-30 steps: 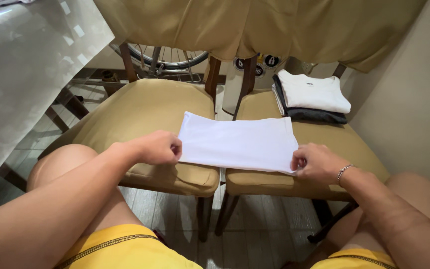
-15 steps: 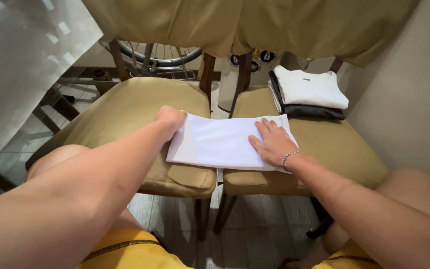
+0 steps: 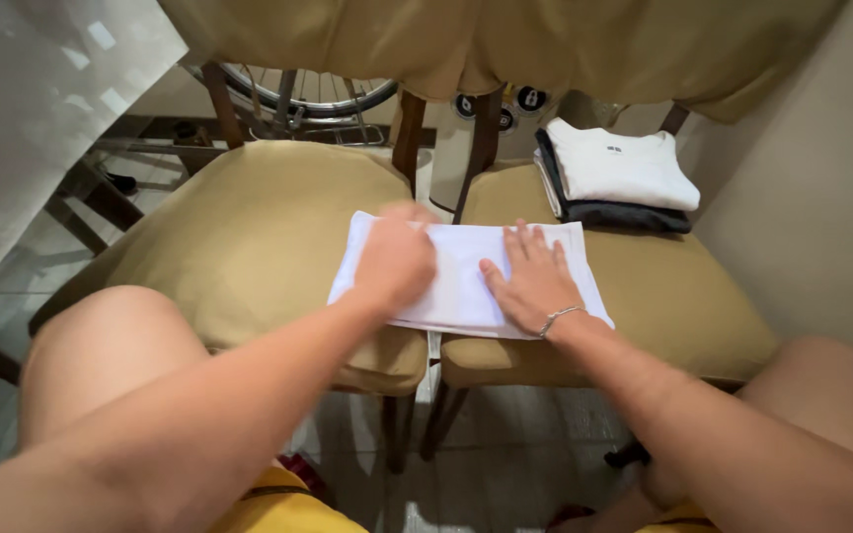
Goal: The person folds a white t-shirt on a chair by smoothing it out, folding the sides inward, and then folding it in half. The folded shirt is placed on a stack of other folded clothes.
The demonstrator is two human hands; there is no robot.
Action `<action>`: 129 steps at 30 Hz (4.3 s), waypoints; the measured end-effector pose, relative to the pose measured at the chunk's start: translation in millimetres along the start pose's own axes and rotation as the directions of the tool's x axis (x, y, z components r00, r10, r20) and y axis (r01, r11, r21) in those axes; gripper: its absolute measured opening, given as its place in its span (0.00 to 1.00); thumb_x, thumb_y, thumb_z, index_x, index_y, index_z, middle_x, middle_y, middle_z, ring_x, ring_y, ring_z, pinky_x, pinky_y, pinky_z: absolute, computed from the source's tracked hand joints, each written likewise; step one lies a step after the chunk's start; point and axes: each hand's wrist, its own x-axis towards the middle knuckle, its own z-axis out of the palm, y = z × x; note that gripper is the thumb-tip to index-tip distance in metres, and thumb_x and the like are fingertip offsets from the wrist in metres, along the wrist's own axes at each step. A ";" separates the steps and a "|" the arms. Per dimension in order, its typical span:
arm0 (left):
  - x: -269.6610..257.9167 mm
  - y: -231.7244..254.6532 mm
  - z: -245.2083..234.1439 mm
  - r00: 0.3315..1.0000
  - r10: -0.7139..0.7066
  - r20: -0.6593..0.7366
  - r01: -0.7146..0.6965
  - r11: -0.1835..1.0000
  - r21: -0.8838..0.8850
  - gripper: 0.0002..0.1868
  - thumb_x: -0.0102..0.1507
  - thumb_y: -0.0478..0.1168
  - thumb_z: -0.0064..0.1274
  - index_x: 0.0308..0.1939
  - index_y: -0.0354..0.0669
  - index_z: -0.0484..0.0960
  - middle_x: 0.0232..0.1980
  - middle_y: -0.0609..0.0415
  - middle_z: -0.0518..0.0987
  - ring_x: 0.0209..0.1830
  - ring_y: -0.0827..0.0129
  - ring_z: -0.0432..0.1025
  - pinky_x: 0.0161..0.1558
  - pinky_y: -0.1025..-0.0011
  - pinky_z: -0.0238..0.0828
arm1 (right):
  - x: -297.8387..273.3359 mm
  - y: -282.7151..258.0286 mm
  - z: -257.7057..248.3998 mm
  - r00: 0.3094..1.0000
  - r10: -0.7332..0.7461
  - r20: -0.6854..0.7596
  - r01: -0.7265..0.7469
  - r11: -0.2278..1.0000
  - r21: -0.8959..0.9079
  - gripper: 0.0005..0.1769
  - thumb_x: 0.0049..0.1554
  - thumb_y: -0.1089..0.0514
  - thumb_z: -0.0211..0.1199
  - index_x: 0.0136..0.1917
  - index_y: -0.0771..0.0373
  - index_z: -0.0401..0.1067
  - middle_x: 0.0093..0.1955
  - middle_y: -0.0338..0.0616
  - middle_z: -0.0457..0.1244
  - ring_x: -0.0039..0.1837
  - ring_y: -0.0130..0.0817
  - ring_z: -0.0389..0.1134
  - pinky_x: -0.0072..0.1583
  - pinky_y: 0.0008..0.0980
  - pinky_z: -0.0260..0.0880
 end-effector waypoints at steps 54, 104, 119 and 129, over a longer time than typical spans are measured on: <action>-32.8 -27.3 -74.3 0.880 -0.003 0.475 -0.029 0.998 0.059 0.26 0.48 0.43 0.63 0.50 0.50 0.78 0.63 0.51 0.70 0.69 0.53 0.57 0.70 0.55 0.50 | -51.7 64.4 -50.1 0.934 -0.357 0.013 0.353 0.927 0.125 0.16 0.42 0.52 0.69 0.42 0.58 0.71 0.44 0.43 0.64 0.52 0.39 0.64 0.57 0.38 0.63; -41.7 -65.4 -96.4 0.824 -0.156 0.544 0.309 0.930 -0.201 0.05 0.49 0.34 0.63 0.26 0.37 0.83 0.71 0.54 0.70 0.58 0.61 0.74 0.57 0.68 0.71 | -64.8 98.5 -49.3 0.994 0.103 -0.023 -0.088 0.932 0.351 0.10 0.47 0.60 0.69 0.44 0.63 0.75 0.37 0.47 0.68 0.41 0.38 0.69 0.46 0.36 0.70; -40.6 -60.4 -97.6 0.869 -0.162 0.467 0.263 0.952 -0.159 0.05 0.50 0.35 0.60 0.27 0.38 0.83 0.65 0.47 0.75 0.62 0.56 0.70 0.63 0.65 0.67 | -78.2 78.3 -64.9 0.997 -0.080 0.021 0.077 0.992 0.104 0.12 0.48 0.51 0.64 0.39 0.61 0.78 0.42 0.49 0.67 0.51 0.42 0.67 0.57 0.41 0.68; -50.9 -15.9 -32.0 0.985 0.120 0.123 -0.126 0.991 0.039 0.29 0.67 0.47 0.48 0.71 0.40 0.67 0.74 0.39 0.64 0.73 0.41 0.58 0.70 0.55 0.54 | -73.1 20.2 7.1 0.938 -0.295 -0.181 0.297 0.955 -0.021 0.34 0.66 0.41 0.48 0.76 0.64 0.56 0.81 0.58 0.45 0.80 0.55 0.44 0.75 0.50 0.43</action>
